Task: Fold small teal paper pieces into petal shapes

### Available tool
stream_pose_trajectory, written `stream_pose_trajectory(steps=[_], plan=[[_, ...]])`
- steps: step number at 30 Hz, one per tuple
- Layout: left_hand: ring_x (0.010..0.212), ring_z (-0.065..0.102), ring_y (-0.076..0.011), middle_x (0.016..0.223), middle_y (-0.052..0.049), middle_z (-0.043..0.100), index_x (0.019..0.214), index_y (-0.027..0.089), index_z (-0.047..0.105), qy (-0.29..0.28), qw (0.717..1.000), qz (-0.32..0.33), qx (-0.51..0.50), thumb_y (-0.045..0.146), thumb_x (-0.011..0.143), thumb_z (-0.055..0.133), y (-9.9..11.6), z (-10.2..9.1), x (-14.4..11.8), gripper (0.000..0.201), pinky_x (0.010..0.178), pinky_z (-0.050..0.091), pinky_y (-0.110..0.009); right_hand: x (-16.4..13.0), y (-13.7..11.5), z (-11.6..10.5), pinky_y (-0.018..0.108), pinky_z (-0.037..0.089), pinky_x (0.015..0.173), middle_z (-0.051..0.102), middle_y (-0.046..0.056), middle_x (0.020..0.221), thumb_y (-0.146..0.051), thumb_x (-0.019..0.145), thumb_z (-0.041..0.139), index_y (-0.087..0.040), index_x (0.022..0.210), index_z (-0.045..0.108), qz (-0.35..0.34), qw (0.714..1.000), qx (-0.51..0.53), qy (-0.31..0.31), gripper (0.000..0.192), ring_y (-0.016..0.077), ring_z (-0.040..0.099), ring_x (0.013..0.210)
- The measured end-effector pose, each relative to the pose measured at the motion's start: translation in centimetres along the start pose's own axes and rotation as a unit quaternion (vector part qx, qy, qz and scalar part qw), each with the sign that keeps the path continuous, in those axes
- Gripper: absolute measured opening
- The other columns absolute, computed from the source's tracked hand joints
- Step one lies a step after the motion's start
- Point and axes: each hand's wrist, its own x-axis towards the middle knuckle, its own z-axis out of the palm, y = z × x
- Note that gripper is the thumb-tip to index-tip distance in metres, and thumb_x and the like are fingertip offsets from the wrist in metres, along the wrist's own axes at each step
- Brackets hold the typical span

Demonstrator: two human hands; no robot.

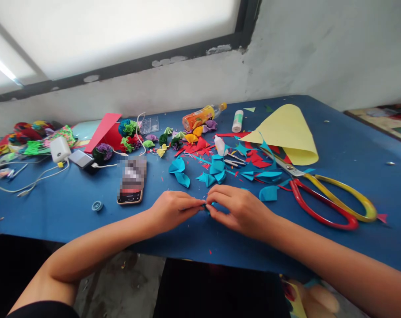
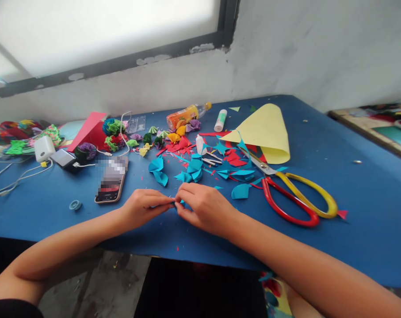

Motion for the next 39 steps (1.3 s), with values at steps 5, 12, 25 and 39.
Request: stream_pose_trajectory(steps=[5,12,25,39], plan=[[0.058,0.064,-0.0098,0.070,-0.005,0.070,0.085,0.013,0.070,0.045,0.999,-0.019,0.002,0.024,0.086,0.053,0.16,0.02,0.06,0.020,0.055,0.050,-0.016,0.05,-0.37,-0.11,0.028,0.048,0.067,0.061,0.007,0.085,-0.017,0.086,0.044,-0.016,0.086,0.056,0.016,1.000,-0.009,0.000,0.012,0.0177,0.059,0.077],[0.055,0.063,-0.0096,0.066,-0.004,0.069,0.082,0.014,0.070,0.044,0.998,-0.032,0.015,0.029,0.085,0.054,0.04,0.10,-0.08,0.022,0.052,0.048,-0.016,0.00,-0.17,0.10,0.027,0.048,0.066,0.061,0.006,0.085,-0.016,0.087,0.045,-0.015,0.085,0.057,0.011,1.000,-0.015,-0.002,0.012,0.0171,0.059,0.076],[0.057,0.059,-0.0093,0.062,-0.001,0.064,0.072,0.015,0.066,-0.011,0.998,-0.069,-0.002,0.025,0.081,0.060,0.42,-0.27,0.01,0.015,0.055,0.045,-0.017,-0.18,-0.70,0.59,0.028,0.049,0.069,0.061,0.007,0.089,-0.017,0.091,0.039,-0.014,0.092,0.057,-0.029,1.000,-0.010,-0.001,0.018,0.0175,0.059,0.079],[0.054,0.054,-0.0075,0.061,-0.001,0.060,0.070,0.013,0.063,0.034,0.996,-0.074,-0.046,0.031,0.082,0.059,0.53,-0.09,0.09,0.022,0.050,0.043,-0.016,0.17,-0.70,0.47,0.029,0.050,0.068,0.062,0.007,0.083,-0.015,0.092,0.039,-0.014,0.089,0.057,-0.071,0.995,-0.052,0.048,0.018,0.0173,0.058,0.076]])
